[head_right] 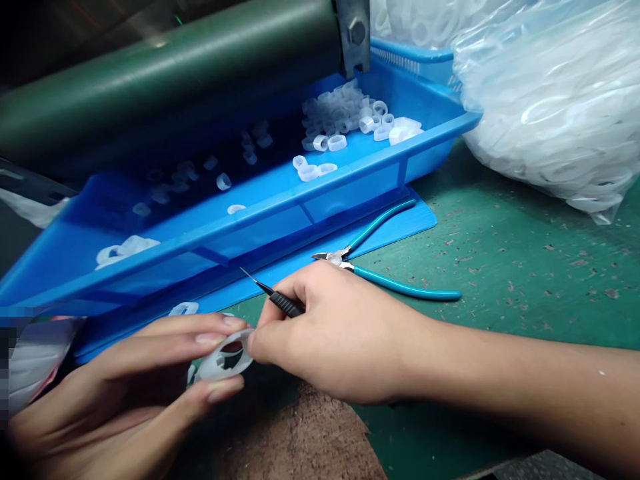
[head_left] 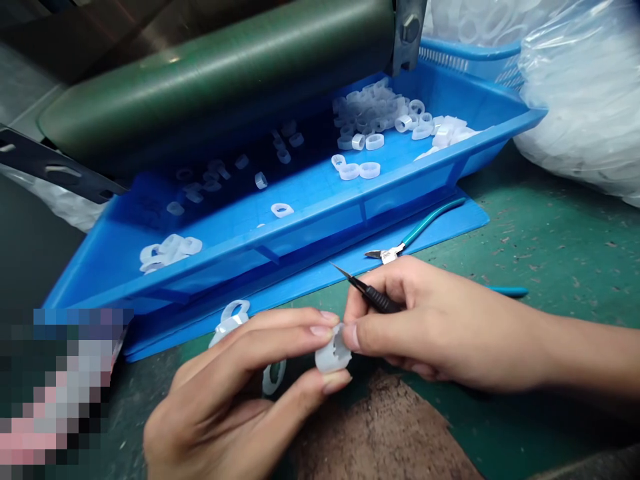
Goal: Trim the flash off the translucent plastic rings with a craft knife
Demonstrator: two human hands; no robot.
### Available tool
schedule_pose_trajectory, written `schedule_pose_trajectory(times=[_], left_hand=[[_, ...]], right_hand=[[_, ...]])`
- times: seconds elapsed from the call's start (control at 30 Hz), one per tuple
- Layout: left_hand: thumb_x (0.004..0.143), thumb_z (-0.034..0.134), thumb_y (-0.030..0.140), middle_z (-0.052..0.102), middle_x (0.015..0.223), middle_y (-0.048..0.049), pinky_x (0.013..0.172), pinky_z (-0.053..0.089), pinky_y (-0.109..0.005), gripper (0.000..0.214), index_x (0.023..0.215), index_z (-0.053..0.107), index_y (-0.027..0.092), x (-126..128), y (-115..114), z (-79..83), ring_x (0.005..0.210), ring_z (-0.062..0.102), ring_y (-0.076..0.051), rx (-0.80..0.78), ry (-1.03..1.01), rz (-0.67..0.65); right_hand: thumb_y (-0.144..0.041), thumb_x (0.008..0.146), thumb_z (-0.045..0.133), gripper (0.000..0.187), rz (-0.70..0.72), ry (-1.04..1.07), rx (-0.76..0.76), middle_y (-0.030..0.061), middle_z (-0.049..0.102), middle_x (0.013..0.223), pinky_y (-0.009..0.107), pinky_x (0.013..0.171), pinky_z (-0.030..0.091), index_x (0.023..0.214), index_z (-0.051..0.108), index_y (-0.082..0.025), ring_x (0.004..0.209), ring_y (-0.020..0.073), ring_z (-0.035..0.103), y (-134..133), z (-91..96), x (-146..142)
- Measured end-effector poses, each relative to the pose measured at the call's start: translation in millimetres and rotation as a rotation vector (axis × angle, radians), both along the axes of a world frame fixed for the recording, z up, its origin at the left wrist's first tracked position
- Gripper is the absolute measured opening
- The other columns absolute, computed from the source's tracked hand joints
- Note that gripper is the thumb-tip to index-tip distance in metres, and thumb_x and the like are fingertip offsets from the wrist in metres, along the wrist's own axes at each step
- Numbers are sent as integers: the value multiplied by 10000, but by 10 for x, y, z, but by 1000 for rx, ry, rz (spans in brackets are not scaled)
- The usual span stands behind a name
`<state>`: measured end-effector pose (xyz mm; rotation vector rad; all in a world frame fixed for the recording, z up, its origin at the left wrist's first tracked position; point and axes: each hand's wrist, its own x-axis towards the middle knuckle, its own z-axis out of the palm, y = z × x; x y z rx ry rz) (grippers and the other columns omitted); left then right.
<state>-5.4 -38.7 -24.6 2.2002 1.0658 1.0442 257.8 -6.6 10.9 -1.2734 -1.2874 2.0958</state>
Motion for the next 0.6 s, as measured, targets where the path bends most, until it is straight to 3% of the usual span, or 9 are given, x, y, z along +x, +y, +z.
schedule_pose_trajectory(times=[0.2,0.27,0.4,0.5,0.6], left_hand=[[1046,957,158,941,1251,47,1071,759,-253,320,1292,884,349,32,22,7,1125,924,-183,-21,-31,-11],[1035,945,116,940,1270,56,1115,749,-266,363,1291,879,365,45,28,12,1182,915,-187,-59,-68,5],[1036,890,41,930,1303,42,1246,698,-353,425,1309,854,364,27,95,77,1272,889,-210,-79,-30,-93],[1035,945,155,914,1325,-7,1131,705,-359,360,1325,849,345,-93,205,170,1245,882,-254,19,177,-119],[1055,945,335,883,1130,-7,899,667,-354,195,1235,870,351,-257,327,235,1035,838,-264,103,379,-39]], right_hand=[[-199,1050,716,179,16,-96,110,-92,508,665,266,548,352,874,720,-227,622,124,461,-22,24,7],[-276,1048,793,81,2,-44,132,-73,605,767,294,618,409,980,772,-237,717,150,543,-37,8,-9],[-349,986,903,183,-40,28,151,-22,787,1023,348,866,534,1091,787,-254,976,218,703,-52,-33,-55],[-272,1002,820,60,37,-224,358,-31,762,887,352,717,476,1009,760,-272,809,210,646,-36,-32,-25],[-284,1037,737,62,163,-573,632,25,776,901,391,692,404,975,734,-284,825,262,650,3,-45,77]])
